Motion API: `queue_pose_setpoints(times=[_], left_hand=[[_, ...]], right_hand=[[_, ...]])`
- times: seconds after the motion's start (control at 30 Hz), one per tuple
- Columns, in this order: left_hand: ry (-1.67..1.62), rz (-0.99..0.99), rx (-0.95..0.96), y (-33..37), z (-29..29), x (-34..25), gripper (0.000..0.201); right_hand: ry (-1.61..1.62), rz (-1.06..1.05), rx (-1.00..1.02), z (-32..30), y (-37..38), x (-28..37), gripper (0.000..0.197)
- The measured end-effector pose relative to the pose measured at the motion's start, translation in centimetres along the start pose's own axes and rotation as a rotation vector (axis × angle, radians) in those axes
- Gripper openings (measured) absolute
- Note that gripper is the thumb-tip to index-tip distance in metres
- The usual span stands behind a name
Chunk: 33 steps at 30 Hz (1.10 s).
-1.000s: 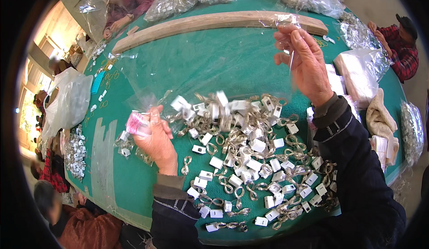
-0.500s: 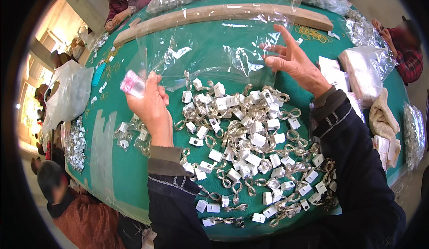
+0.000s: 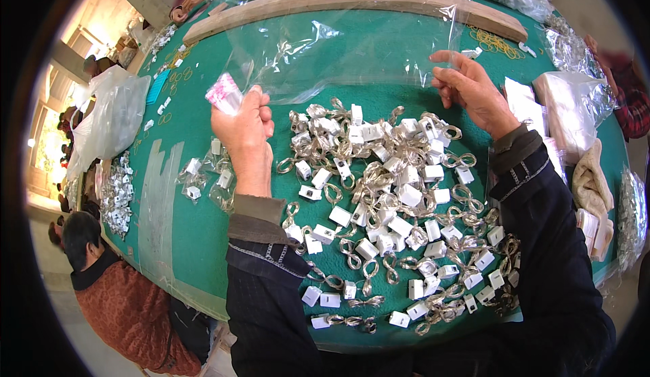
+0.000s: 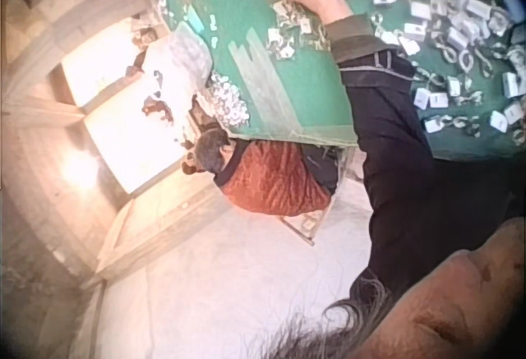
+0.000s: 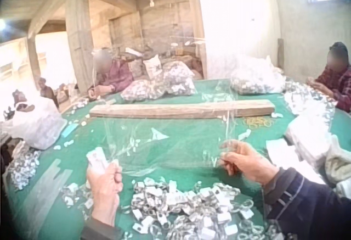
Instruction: The person picks small white electronic components from a pile on a green table and places them into small clear plastic bags. The person handles the items one at a time, opening the bags and inserting the components before setting the filled bags aside.
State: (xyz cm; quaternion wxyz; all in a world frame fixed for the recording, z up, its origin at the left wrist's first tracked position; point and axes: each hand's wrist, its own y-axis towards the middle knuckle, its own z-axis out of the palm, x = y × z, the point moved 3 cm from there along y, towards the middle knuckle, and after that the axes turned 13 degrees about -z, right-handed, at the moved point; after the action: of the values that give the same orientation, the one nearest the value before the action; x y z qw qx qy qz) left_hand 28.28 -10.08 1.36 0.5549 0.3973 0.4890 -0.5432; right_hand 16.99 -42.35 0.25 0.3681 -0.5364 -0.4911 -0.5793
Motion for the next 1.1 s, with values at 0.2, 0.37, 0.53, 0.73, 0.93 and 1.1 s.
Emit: queue_pose_setpoints(times=[0.2,0.37,0.53,0.73,0.93,1.1], left_hand=[[-0.045,-0.161,0.009,0.9,-0.5,0.5,0.017],[-0.018,-0.172,-0.014,0.9,-0.2,1.0,0.017],[0.131,-0.046,-0.073,0.8,0.2,0.7,0.021],[0.173,-0.021,-0.034,0.6,0.2,0.1,0.029],[0.126,-0.009,0.071,0.5,0.5,0.1,0.026],[0.123,-0.101,0.246,0.8,0.2,0.4,0.025]], right_hand=[[0.119,0.138,-0.065,-0.7,0.3,-0.5,0.019],[-0.073,0.095,-0.068,-0.5,0.7,-0.6,0.024],[-0.273,-0.270,-0.144,0.5,0.2,-0.1,0.035],[-0.123,-0.047,-0.109,-1.0,0.8,-0.7,0.028],[-0.026,-0.108,-0.212,-0.6,0.7,-0.9,0.029],[-0.168,-0.164,-0.088,0.2,0.6,-0.9,0.037]])
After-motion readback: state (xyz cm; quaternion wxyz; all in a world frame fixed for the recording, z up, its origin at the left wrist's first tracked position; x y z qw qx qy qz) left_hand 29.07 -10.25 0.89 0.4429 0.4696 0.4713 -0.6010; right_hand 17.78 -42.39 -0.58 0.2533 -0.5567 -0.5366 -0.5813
